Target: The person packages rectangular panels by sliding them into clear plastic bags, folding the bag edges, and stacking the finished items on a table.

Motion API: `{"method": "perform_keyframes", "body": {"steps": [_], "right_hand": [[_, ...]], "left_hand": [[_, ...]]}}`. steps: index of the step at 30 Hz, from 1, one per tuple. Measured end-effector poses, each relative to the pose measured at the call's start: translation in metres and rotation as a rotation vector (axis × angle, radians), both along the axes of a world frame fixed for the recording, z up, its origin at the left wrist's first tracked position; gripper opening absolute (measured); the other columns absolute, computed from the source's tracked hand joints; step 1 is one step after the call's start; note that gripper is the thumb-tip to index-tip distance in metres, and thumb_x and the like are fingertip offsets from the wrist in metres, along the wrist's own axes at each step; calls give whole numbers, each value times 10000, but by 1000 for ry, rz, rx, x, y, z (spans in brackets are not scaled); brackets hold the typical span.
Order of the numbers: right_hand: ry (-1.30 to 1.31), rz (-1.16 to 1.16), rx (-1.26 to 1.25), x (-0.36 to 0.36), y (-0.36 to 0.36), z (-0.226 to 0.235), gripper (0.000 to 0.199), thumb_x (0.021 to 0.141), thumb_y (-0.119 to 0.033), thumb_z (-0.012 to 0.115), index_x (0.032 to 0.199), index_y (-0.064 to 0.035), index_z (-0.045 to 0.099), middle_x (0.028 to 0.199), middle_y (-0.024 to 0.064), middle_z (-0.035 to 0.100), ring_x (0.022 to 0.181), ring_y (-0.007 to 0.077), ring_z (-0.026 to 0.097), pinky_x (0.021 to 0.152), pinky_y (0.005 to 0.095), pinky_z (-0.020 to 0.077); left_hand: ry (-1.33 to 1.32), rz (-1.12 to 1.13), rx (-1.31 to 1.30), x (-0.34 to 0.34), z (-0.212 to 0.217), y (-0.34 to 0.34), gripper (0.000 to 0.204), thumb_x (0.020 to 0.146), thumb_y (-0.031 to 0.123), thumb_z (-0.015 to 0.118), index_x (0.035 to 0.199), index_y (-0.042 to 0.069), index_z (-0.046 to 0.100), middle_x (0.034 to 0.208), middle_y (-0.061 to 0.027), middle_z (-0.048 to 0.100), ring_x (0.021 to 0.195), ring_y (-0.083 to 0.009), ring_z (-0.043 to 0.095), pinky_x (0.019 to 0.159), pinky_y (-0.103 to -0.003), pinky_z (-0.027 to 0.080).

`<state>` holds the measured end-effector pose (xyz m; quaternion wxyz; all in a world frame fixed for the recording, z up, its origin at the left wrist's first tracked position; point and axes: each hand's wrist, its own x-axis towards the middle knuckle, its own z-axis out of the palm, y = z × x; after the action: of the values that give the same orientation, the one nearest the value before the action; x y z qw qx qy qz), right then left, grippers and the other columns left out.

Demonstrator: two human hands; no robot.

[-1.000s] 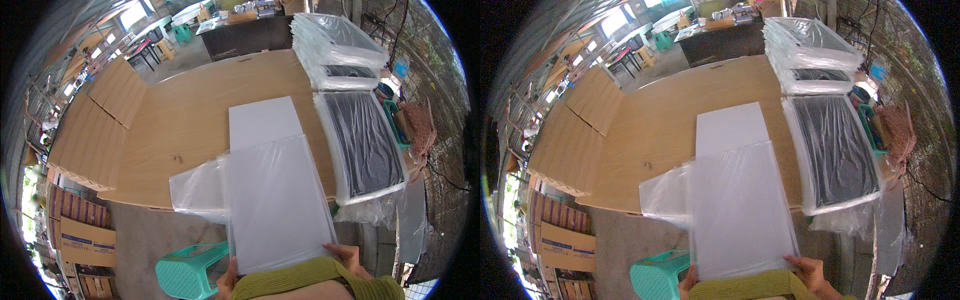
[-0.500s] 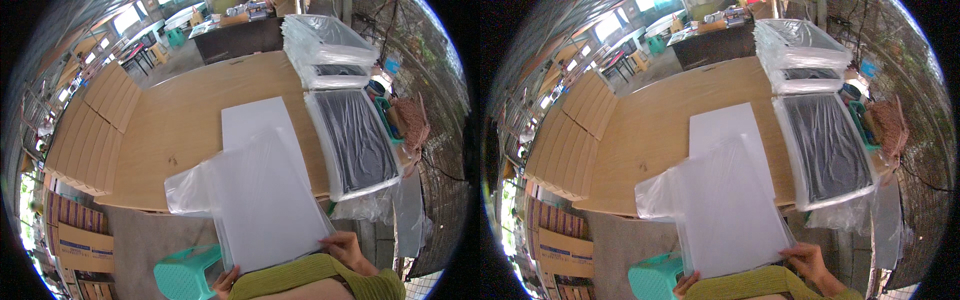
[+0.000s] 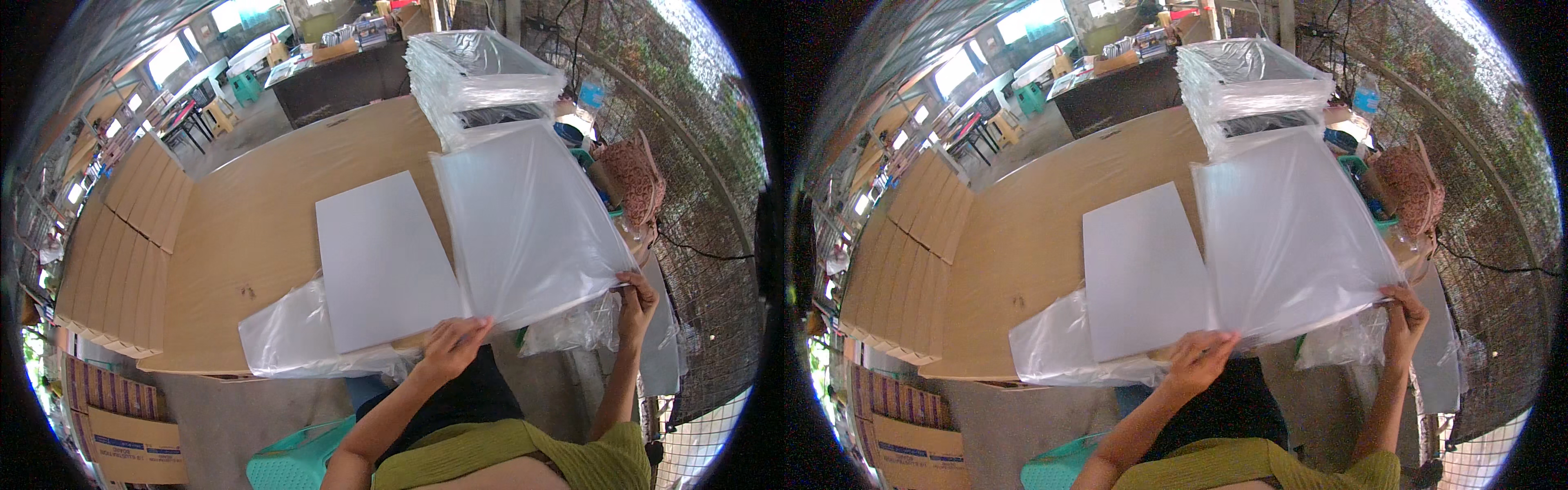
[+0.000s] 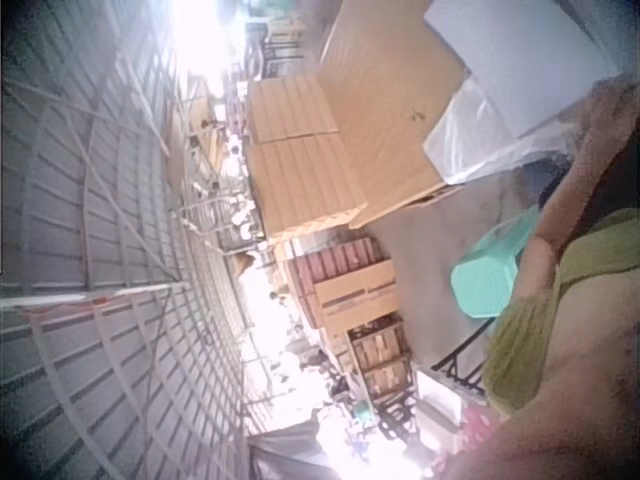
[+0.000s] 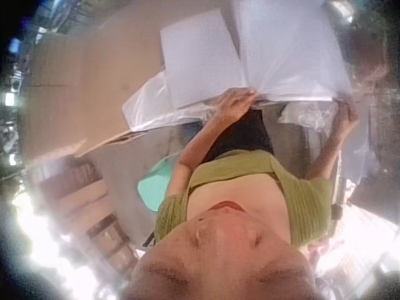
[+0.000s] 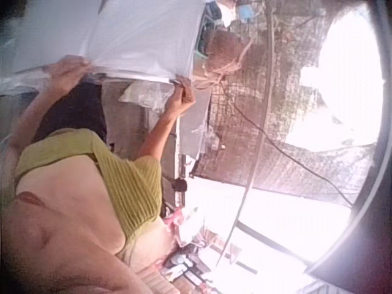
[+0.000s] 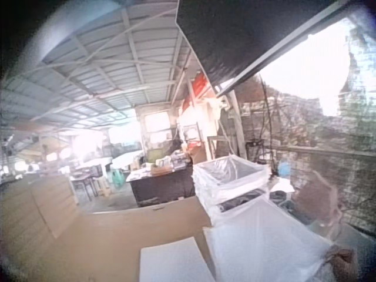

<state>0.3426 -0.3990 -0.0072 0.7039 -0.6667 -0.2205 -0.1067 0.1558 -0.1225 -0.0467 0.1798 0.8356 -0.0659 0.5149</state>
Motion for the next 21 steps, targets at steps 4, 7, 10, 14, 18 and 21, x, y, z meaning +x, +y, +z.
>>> {"method": "perform_keyframes", "body": {"steps": [4,7,10,14,18,21], "right_hand": [[136,-78,-39,34,-19,-31,175,803,52,500,883,52,655,878,76,631,730,130,581,672,246,486],[239,-130,-68,55,-27,-61,178,807,42,510,904,43,659,875,70,633,738,123,579,668,247,484],[262,-243,-191,63,-35,-78,193,811,41,510,934,40,659,861,71,641,764,129,582,679,244,481],[216,-355,-160,66,-31,-83,197,801,43,507,918,46,665,879,61,620,787,133,583,696,244,479],[150,-346,-135,77,-25,-95,234,767,32,501,929,38,670,948,64,589,864,138,575,712,249,474],[85,-404,-393,89,-37,-113,331,702,15,510,992,21,669,1003,80,578,923,171,561,751,274,464]], "left_hand": [[92,-169,-76,42,-18,-18,266,703,17,708,963,50,667,911,5,606,754,-142,598,641,-275,481],[169,-159,-45,55,-37,-30,271,739,54,678,1009,66,652,959,11,584,796,-152,576,702,-300,465],[268,-127,-10,58,-43,-41,295,748,93,683,1041,100,654,980,8,563,833,-170,555,747,-327,440],[303,-147,-64,61,-48,-52,375,743,127,679,1115,122,628,1023,-8,550,873,-191,544,770,-353,430],[294,-120,-30,64,-55,-47,423,731,148,687,1149,151,617,1064,-9,551,914,-198,534,789,-381,423],[353,-50,-30,57,-50,-47,455,740,162,680,1187,190,598,1111,2,544,962,-197,518,793,-418,418]]}}
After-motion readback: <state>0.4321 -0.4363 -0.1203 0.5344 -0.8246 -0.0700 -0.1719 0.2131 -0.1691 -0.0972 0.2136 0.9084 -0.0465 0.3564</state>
